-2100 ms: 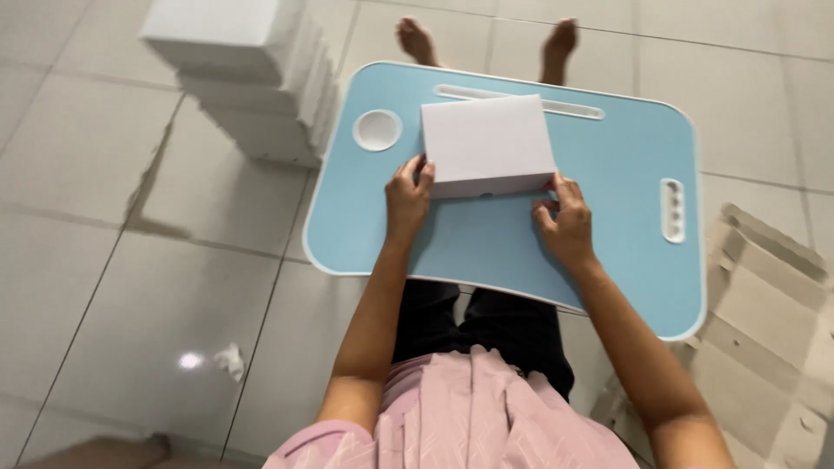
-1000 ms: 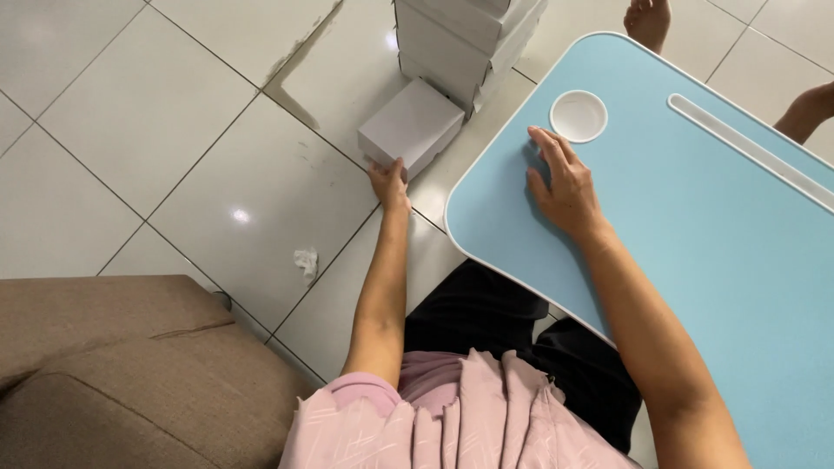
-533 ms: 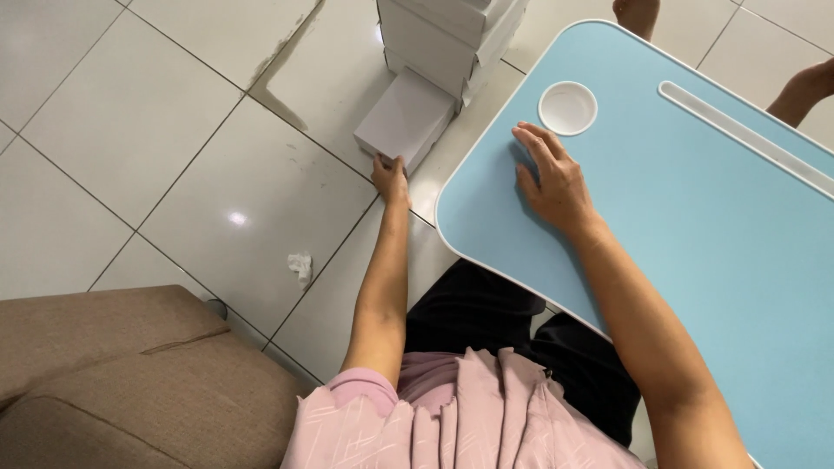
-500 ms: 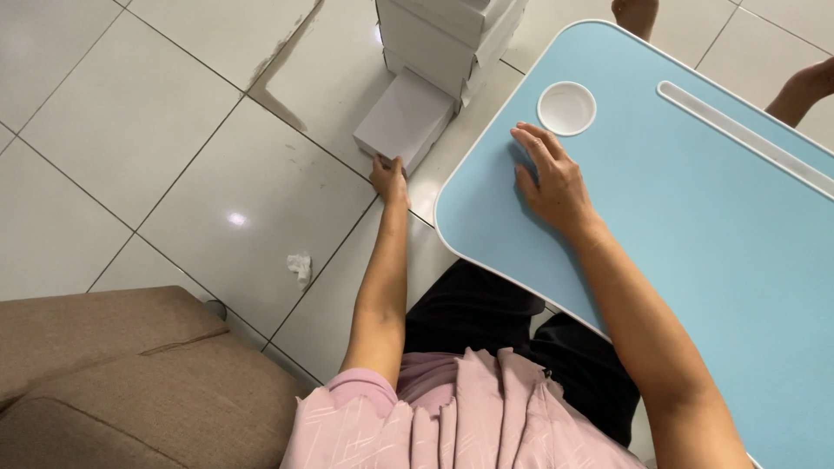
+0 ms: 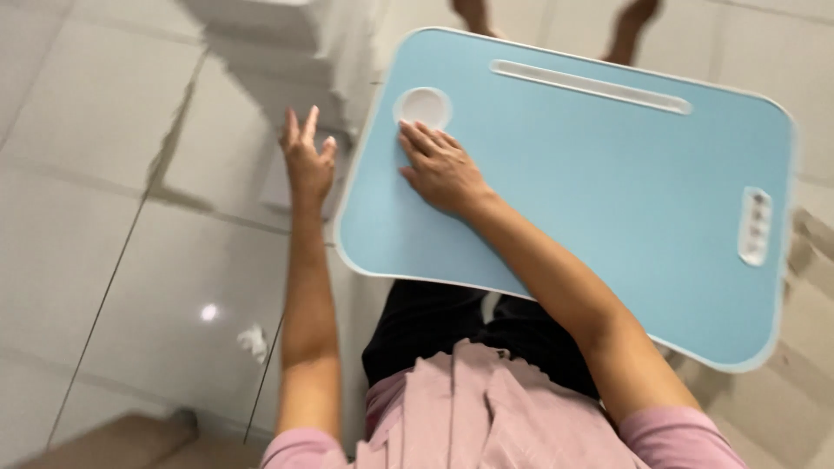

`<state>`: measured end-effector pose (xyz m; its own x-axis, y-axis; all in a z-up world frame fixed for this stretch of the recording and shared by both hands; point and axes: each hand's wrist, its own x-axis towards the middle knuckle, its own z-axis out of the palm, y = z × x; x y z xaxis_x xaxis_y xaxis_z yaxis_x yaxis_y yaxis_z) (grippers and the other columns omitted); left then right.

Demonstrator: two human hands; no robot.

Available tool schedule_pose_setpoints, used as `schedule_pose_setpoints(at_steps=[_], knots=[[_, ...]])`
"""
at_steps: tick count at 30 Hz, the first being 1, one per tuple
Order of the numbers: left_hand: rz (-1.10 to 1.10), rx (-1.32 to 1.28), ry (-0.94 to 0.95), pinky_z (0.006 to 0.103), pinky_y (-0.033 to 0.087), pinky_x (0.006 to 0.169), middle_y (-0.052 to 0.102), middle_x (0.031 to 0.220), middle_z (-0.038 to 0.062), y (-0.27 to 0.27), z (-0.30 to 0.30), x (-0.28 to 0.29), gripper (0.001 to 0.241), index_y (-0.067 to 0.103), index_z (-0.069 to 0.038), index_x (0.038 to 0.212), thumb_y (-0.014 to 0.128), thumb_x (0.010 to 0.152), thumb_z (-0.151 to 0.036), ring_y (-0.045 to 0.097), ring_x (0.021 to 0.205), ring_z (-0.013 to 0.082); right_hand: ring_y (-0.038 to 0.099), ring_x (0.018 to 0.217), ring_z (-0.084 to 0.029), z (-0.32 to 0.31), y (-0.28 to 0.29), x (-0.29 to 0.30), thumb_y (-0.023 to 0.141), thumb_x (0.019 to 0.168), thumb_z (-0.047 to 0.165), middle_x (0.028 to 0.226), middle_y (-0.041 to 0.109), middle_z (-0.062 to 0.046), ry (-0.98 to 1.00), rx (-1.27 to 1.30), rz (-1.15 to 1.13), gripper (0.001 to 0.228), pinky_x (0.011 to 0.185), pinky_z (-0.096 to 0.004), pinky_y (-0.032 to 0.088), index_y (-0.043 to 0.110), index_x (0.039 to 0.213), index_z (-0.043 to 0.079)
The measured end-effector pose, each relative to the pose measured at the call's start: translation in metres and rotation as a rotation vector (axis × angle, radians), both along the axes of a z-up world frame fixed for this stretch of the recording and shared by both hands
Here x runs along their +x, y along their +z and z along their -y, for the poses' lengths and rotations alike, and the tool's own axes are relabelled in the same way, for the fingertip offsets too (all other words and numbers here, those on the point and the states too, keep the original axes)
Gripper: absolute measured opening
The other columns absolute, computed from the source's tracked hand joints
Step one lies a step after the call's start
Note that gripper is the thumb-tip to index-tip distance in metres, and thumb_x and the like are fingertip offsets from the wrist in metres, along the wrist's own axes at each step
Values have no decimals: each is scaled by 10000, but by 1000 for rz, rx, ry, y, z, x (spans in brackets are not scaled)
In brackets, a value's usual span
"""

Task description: Assembling a cardboard box by folding its flaps and tucking tabs on a small lap desk.

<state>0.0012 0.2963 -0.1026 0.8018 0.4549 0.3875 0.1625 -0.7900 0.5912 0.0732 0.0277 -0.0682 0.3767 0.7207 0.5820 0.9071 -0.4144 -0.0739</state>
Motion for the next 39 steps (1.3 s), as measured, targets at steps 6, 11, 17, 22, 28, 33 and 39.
schedule_pose_setpoints(at_steps=[6, 11, 17, 22, 28, 33, 39], knots=[[-156, 512, -420, 672, 374, 1098, 214, 1622, 308, 55, 128, 57, 653, 484, 12, 1533, 694, 1001, -302, 261, 1478, 498, 440, 1453, -302, 82, -5, 53, 507, 1070, 465, 1552, 478, -154, -267, -90, -173, 585, 1157, -455, 403, 546, 1462, 32], [-237, 495, -540, 694, 314, 1120, 215, 1641, 282, 38, 213, 89, 617, 379, -2, 1585, 460, 1098, -372, 206, 1508, 463, 419, 1466, -278, 210, 0, 66, 447, 1096, 483, 1564, 468, -137, -465, -123, -206, 582, 1172, -441, 373, 528, 1483, 56], [-309, 468, -616, 630, 142, 1198, 101, 1660, 240, 37, 315, 122, 636, 269, -20, 1616, 404, 1078, -332, 79, 1534, 400, 377, 1469, -316, 413, 7, 46, 471, 1096, 287, 1568, 430, -206, -630, -148, -285, 508, 1205, -451, 280, 485, 1485, -39], [-440, 456, -701, 571, 59, 1233, 3, 1661, 235, 51, 398, 126, 658, 201, -78, 1637, 345, 1074, -388, -27, 1539, 367, 531, 1352, -340, 574, -26, -24, 549, 1083, 219, 1451, 570, -240, -824, 167, -369, 425, 1144, -441, 377, 596, 1411, -48], [-298, 497, -778, 659, 159, 1196, 155, 1664, 266, 42, 415, 126, 650, 294, -74, 1633, 405, 1092, -417, 91, 1540, 416, 476, 1391, -415, 654, -128, -134, 712, 972, 430, 1487, 534, -212, -1268, 138, -758, 660, 1156, -524, 392, 542, 1504, 79], [-276, 484, -784, 638, 156, 1203, 161, 1668, 254, 43, 413, 123, 661, 294, -83, 1636, 388, 1092, -446, 112, 1543, 407, 398, 1437, -443, 604, -137, -183, 822, 717, 668, 1564, 391, -237, -1266, 375, -926, 1051, 1216, -531, 347, 462, 1544, 129], [-244, 501, -781, 627, 167, 1202, 184, 1666, 244, 38, 409, 126, 655, 306, -98, 1634, 384, 1098, -466, 135, 1540, 397, 399, 1449, -392, 607, -169, -185, 880, 691, 586, 1586, 358, -165, -1319, 391, -929, 1014, 1214, -516, 353, 472, 1542, 217]])
